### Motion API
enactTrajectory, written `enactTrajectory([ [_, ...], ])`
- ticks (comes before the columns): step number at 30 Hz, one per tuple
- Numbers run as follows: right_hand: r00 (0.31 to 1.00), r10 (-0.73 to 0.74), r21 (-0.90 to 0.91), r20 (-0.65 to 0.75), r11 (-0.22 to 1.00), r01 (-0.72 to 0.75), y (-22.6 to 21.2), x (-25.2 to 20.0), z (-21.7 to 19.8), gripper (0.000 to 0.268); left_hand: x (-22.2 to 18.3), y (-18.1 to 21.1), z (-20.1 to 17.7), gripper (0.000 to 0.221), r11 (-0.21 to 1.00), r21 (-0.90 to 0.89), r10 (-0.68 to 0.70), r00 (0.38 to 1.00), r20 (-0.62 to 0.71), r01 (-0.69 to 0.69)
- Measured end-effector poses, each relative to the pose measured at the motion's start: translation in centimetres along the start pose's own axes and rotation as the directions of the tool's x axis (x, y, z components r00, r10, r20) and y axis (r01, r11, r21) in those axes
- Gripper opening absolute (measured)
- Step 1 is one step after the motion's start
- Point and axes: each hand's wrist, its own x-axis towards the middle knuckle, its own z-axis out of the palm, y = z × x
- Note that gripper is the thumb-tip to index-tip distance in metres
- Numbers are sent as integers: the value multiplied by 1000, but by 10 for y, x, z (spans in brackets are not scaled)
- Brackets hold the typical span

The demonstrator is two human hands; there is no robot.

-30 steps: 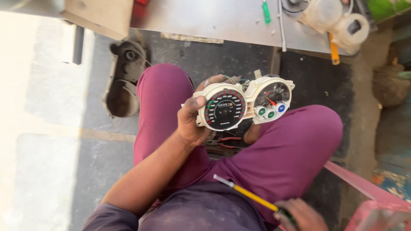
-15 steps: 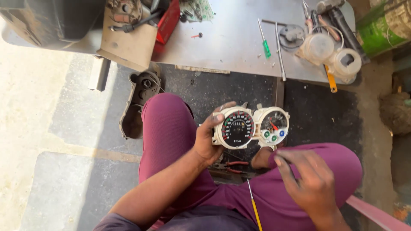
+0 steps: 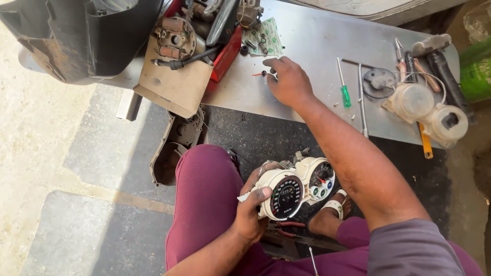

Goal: Repairing and reassembling a motorcycle instrument cluster/speedometer unit.

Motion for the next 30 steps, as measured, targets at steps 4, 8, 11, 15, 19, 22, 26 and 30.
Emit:
enactTrajectory([
  [4,997,-64,-117,42,991,69,5,17,18,26,7,7,-2,82,1000,-28,-15,1000,-20,14],
  [8,994,-77,-64,79,995,83,4,0,-7,11,8,13,1,85,998,7,-66,997,-48,66],
  [11,984,-180,99,11,979,178,-25,-39,-59,13,8,13,1,85,998,-13,-56,998,3,57],
  [15,977,-210,153,-38,965,214,-74,-117,-132,17,5,11,6,84,998,-67,16,996,86,-10],
  [19,986,-168,183,-18,969,169,-99,-192,-164,22,1,0,7,83,992,-122,11,987,162,9],
  [22,986,-167,214,-7,963,164,-106,-236,-158,24,0,-9,7,83,984,-160,-55,988,141,78],
  [26,983,-167,130,-70,976,175,-108,-267,-139,26,-4,-21,6,81,974,-201,-52,965,257,106],
  [30,974,-174,42,-147,982,182,-109,-275,-131,25,-3,-27,7,80,977,-179,-60,953,298,117],
])
